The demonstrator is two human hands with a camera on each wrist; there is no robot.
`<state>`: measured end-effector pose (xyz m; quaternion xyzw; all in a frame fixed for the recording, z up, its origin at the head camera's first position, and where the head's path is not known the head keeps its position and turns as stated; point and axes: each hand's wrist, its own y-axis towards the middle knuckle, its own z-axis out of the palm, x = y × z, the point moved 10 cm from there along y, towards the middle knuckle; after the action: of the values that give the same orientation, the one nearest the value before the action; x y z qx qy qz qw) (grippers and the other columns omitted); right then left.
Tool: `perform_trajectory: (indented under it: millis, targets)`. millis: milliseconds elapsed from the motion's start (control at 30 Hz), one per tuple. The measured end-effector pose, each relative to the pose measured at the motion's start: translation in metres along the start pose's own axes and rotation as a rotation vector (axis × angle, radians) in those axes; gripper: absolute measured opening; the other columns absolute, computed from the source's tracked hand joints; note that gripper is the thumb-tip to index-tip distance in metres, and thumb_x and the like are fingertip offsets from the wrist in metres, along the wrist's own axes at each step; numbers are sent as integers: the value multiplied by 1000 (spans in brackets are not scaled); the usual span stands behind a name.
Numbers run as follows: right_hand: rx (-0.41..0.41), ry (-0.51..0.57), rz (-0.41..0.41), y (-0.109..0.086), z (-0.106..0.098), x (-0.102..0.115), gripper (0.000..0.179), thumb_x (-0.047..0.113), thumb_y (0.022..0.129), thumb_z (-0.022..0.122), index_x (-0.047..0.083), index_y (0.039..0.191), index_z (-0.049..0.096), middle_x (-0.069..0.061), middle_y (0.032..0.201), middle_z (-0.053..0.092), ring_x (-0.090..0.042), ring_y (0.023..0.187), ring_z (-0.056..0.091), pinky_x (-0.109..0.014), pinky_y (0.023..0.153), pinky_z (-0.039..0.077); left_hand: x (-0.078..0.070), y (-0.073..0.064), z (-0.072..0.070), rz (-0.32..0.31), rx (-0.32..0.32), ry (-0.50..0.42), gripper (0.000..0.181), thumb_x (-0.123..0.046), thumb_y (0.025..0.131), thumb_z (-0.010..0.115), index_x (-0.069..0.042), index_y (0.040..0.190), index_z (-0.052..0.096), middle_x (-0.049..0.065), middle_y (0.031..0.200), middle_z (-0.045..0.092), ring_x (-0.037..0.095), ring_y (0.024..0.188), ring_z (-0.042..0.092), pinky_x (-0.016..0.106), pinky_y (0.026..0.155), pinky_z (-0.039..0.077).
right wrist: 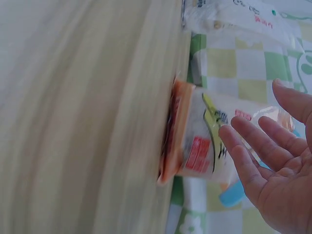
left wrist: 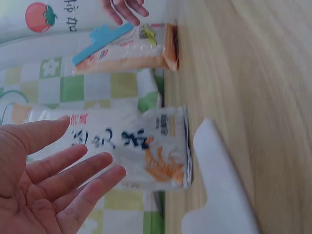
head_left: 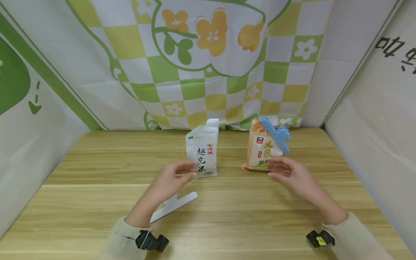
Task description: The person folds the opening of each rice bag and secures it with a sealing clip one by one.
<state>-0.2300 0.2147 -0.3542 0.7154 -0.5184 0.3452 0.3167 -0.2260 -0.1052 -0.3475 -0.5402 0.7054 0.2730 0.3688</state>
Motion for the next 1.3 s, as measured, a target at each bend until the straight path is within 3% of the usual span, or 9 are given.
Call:
perform_trajectory:
  millis: [167, 267, 400, 500, 767, 1000, 1300]
  targets:
    - [17, 9, -19, 12, 10, 10, 44, 14, 92, 72, -3, 131, 58, -20, 127, 65, -38, 112, 65, -33, 94, 56, 7, 1, -27, 15, -76, 41, 37, -21, 97, 65, -3, 129, 62, 18, 127, 67, 34, 117, 64, 45, 96, 55]
    - [22, 26, -38, 18, 16, 17, 44, 14, 91, 72, -2, 130, 59, -19, 127, 66, -38, 113, 65, -29, 93, 54, 12, 4, -40, 31, -116, 63, 37, -19, 96, 66, -1, 128, 63, 19, 126, 67, 36, 117, 64, 45, 94, 56]
    - [25, 42, -55, 27, 24, 26, 44, 14, 91, 72, -1, 130, 59, -19, 125, 67, -35, 113, 65, -26, 91, 54, 18, 9, -51, 46, -139, 62, 38, -17, 95, 68, 0, 129, 62, 20, 126, 67, 38, 117, 64, 46, 91, 57]
    - [28, 59, -56, 34, 30, 30, 44, 13, 91, 72, 0, 131, 59, -20, 127, 66, -34, 113, 66, -32, 92, 56, 22, 15, -55, 53, -137, 66, 40, -18, 95, 69, 0, 130, 62, 20, 127, 67, 38, 119, 63, 47, 92, 56]
    - [67, 73, -72, 54, 48, 39, 49, 14, 91, 73, -1, 134, 56, -23, 132, 61, -40, 119, 61, -49, 100, 51, 33, 32, -52, 83, -87, 30, 48, -16, 93, 71, 1, 135, 57, 19, 132, 64, 37, 122, 61, 47, 96, 54]
    - [97, 73, -97, 72, 68, 45, 50, 11, 90, 73, -4, 134, 55, -24, 132, 61, -43, 118, 61, -47, 100, 52, 39, 42, -42, 90, -37, -11, 52, -17, 92, 71, 1, 138, 54, 20, 136, 61, 37, 124, 60, 48, 99, 52]
    - [120, 80, -61, 83, 87, 47, 54, 16, 91, 73, 0, 138, 53, -22, 135, 60, -40, 120, 60, -47, 101, 52, 36, 50, -34, 112, -18, -37, 52, -10, 91, 72, 5, 137, 53, 25, 137, 58, 41, 122, 60, 50, 103, 50]
